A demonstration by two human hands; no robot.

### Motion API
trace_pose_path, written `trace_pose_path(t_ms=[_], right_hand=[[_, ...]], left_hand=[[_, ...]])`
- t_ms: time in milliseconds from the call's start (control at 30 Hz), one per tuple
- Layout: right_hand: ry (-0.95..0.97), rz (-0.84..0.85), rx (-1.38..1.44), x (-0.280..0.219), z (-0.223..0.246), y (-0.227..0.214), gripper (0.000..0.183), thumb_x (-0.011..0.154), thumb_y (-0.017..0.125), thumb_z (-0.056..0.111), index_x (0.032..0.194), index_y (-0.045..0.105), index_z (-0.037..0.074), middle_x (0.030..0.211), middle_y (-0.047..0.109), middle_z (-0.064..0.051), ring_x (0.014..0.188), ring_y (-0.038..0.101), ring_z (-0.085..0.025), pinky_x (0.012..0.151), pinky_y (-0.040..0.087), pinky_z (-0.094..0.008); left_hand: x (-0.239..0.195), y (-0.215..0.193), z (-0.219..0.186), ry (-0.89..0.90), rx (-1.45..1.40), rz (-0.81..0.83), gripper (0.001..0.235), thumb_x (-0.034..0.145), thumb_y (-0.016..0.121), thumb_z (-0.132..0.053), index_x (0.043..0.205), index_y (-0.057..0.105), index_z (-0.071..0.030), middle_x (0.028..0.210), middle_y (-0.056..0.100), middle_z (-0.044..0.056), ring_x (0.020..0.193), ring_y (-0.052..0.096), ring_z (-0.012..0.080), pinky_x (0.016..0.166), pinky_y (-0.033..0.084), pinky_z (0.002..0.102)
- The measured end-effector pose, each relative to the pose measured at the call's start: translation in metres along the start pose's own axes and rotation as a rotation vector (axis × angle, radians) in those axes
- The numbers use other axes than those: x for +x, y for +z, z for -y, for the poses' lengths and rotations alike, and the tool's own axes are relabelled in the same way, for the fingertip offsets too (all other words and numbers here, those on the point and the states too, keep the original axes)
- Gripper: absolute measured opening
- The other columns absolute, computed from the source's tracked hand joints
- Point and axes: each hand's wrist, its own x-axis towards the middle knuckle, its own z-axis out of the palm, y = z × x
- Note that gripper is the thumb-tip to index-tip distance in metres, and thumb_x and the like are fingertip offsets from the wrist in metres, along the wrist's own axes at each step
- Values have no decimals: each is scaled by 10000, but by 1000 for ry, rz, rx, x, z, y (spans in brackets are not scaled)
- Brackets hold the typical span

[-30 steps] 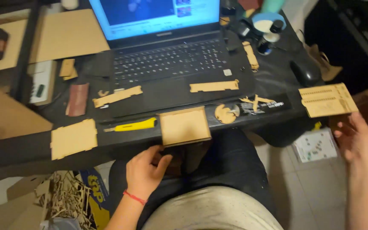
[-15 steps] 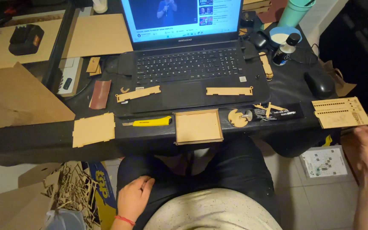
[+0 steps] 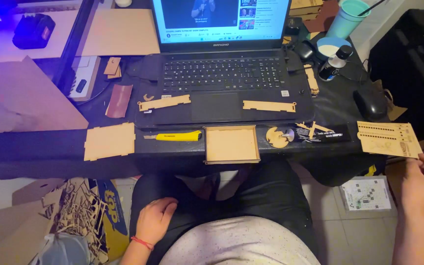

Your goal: The person assembles a small wooden box by fitting pre-cut pieces together. They handle various wooden components, including a lid and a side panel, and use a small brush to apply glue to the joints before snapping the parts into place.

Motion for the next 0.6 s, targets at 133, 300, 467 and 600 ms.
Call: trace_pose_path(t_ms=[133, 300, 467, 600], right_hand=[[-70, -57, 16, -2, -1, 2, 166, 1145, 704, -30, 1299, 676, 22, 1097, 637, -70, 963, 577, -122, 841, 480, -241], [-70, -96, 39, -13, 16, -3, 173, 1124, 687, -28, 1291, 676, 17, 1111, 691, -102, 971, 643, -137, 846, 539, -241], [117, -134, 298, -21, 22, -4, 134, 1111, 664, 48, 1222, 651, 123, 1128, 680, -48, 1006, 721, -91, 925, 653, -184], [32, -122, 55, -17, 16, -25, 119, 1133, 715, 134, 1248, 702, 106, 1134, 618, -13, 1004, 545, -89, 928, 467, -235]], left_hand=[[-2, 1, 2, 27, -11, -24, 383, 892, 461, -392, 981, 794, -224, 1059, 793, -40, 1025, 717, 218, 874, 540, 418], [1, 6, 8, 53, 13, -48, 356, 880, 482, -419, 987, 780, -258, 1044, 793, -75, 1036, 702, 214, 873, 515, 391], [1, 6, 7, 55, 11, -45, 358, 891, 472, -431, 976, 773, -256, 1020, 795, -70, 1005, 711, 224, 845, 520, 418], [-1, 2, 4, 67, 21, -54, 372, 893, 465, -458, 977, 766, -257, 1007, 792, -54, 998, 704, 242, 825, 516, 433]])
